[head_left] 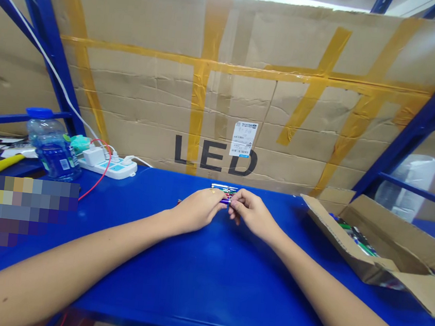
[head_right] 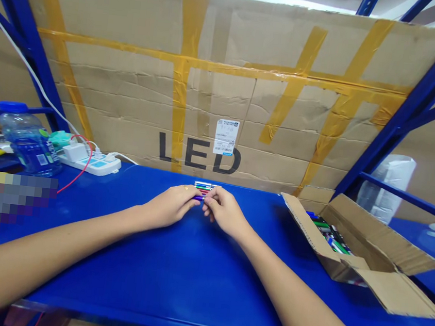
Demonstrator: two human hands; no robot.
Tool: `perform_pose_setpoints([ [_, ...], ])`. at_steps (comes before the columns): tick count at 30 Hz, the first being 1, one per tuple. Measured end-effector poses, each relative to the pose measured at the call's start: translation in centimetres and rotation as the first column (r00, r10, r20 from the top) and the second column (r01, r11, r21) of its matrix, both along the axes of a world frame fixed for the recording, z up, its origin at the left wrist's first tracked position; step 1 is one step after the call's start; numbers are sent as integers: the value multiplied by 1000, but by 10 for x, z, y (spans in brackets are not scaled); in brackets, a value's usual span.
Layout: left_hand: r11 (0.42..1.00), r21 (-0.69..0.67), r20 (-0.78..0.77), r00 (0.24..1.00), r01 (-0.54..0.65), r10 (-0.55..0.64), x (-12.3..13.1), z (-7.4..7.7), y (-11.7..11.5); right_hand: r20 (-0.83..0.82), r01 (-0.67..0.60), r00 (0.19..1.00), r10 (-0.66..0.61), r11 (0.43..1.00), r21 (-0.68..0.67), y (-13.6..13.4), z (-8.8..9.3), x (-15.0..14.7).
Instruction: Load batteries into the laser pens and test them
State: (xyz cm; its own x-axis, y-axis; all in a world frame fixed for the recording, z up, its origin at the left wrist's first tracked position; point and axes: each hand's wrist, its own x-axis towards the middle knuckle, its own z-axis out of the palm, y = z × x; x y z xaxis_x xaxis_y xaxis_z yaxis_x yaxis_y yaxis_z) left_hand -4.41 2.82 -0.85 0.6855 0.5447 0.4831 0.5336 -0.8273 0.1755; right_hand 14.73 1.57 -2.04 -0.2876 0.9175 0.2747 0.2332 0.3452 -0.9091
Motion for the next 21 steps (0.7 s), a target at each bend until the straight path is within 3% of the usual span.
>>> perform_pose_setpoints([
  [3, 998, -27, -7, 999, -49, 48, 1, -2, -3, 23, 4, 1000, -4, 1000, 3, -2, 1, -2],
  [6, 992, -87, -6, 996, -93, 92, 2, -2, -6, 103, 28, 994, -41, 992, 119, -5, 3, -2],
  [8, 992, -99, 10, 997, -72, 74, 3, -1, -8, 118, 20, 992, -38, 988, 152, -6, 5, -1],
  [12, 999, -30, 43, 999, 14, -13, 0, -3, -4, 91, -30, 996, 25, 998, 54, -5, 8, 3],
  [17, 992, 55, 7, 993, 114, -114, -4, -5, 1, 327, -140, 940, 95, 983, 115, -6, 11, 7],
  [21, 995, 37, 2, 995, 97, -98, -1, 1, -4, 392, -143, 918, 61, 972, 184, -7, 12, 9],
])
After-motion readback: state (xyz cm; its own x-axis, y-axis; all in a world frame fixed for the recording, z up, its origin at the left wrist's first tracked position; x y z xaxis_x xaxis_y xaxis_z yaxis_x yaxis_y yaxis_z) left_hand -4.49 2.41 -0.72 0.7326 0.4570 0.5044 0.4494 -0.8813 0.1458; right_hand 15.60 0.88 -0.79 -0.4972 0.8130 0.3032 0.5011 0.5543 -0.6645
